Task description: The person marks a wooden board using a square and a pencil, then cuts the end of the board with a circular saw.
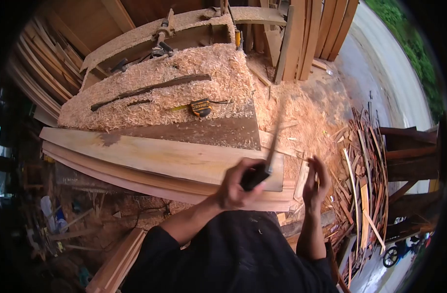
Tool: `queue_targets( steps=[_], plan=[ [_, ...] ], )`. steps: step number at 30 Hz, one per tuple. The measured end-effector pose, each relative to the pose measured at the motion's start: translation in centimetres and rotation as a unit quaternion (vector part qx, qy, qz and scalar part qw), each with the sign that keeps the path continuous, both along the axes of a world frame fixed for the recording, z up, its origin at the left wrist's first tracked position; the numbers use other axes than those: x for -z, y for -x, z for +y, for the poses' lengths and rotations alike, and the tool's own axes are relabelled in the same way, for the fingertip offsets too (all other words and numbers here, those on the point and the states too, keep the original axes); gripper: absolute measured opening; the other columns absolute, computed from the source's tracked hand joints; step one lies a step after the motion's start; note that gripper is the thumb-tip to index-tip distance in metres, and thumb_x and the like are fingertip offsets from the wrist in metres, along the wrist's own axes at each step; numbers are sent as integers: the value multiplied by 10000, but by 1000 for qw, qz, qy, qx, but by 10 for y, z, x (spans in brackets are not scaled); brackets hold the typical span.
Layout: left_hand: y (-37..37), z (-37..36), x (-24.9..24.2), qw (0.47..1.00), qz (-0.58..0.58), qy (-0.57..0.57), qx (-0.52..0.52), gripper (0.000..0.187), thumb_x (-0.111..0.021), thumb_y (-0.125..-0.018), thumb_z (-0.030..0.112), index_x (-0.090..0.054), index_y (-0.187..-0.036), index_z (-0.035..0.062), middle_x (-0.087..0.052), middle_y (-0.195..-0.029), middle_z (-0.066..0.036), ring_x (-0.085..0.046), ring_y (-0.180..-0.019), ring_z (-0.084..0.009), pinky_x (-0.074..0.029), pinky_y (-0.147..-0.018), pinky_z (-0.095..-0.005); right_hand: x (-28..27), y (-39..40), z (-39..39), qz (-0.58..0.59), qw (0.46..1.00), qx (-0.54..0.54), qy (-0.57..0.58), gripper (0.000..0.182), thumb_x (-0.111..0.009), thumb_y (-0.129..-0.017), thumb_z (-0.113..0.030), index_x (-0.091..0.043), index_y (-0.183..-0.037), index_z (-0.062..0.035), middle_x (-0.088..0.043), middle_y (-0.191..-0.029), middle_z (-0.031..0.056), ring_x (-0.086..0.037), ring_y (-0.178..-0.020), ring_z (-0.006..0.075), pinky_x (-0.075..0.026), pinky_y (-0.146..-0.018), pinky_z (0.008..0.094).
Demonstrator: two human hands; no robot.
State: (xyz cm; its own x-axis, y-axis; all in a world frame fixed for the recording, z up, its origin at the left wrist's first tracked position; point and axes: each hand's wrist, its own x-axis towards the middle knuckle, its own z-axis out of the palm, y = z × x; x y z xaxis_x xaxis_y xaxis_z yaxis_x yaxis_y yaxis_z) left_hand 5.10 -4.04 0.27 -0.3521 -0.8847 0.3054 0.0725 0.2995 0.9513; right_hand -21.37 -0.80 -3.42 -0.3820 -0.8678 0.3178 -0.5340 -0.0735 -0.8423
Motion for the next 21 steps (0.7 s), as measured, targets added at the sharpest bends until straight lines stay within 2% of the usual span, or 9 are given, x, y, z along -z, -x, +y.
queue_targets(
  steps=[2,5,8,9,10,12,14,16,21],
  plan=[
    [24,-5,-8,989,18,-97,108,393,-708,-929,109,-569,-1282,10,-668,-963,-51,-637,-825,-113,-526,-748,-295,-18,12,16,203,976,5,77,524,-817,-877,-100,-614,-1351,-4,-682,-1307,164,-593,-1262,325,-505,-997,393],
    [50,-25,-22,922,10,-212,324,294,-651,-1005,112,-606,-1279,17,-703,-1039,-53,-662,-876,-115,-541,-784,-280,-61,35,36,320,943,-89,31,900,-956,-669,-393,-567,-1390,-20,-668,-1319,168,-585,-1193,390,-483,-971,488],
    [78,-40,4,814,86,-394,418,246,-623,-1024,113,-635,-1251,19,-704,-1052,-40,-658,-912,-110,-531,-837,-270,-44,72,75,100,977,-70,-174,585,-968,-694,-295,-685,-1110,4,-755,-915,117,-672,-739,219,-521,-699,337],
    [88,-57,12,836,-25,-290,465,257,-630,-1016,100,-647,-1260,20,-705,-1091,-38,-663,-972,-125,-524,-895,-276,-44,76,85,68,978,-55,-192,490,-939,-726,-269,-675,-1043,-4,-720,-870,102,-662,-753,215,-510,-699,336],
    [97,-76,48,810,-45,-312,495,327,-581,-1060,238,-654,-1304,33,-705,-1184,-70,-639,-1109,-164,-506,-981,-330,-43,76,93,33,977,-41,-208,401,-910,-757,-243,-666,-976,-13,-686,-825,87,-651,-766,211,-498,-699,335],
    [117,-128,78,907,-37,-142,394,772,-397,-1033,687,-573,-1431,49,-611,-1397,-159,-532,-1338,-261,-416,-1151,-430,-39,83,106,22,978,2,-209,304,-867,-812,-207,-666,-919,-5,-676,-765,76,-646,-748,184,-493,-682,319],
    [119,-173,90,849,-329,-168,377,1012,-419,-888,865,-541,-1456,36,-577,-1418,-161,-521,-1369,-295,-435,-1147,-454,-27,90,129,65,979,64,-183,274,-838,-861,-186,-686,-941,27,-725,-735,86,-655,-683,139,-504,-647,288],
    [125,-192,139,714,-462,-222,476,1026,-597,-828,840,-556,-1437,15,-601,-1405,-176,-557,-1334,-299,-474,-1104,-431,-13,95,152,-78,972,120,-188,215,-702,-950,-232,-634,-938,-28,-692,-786,76,-658,-685,184,-517,-683,313],
    [118,-178,136,662,-463,-210,551,935,-816,-772,668,-600,-1387,-2,-648,-1361,-203,-613,-1251,-318,-501,-1052,-401,8,103,181,-214,932,231,-176,253,-677,-1003,-286,-607,-1006,-43,-701,-795,85,-684,-708,168,-554,-696,304]
  ],
)
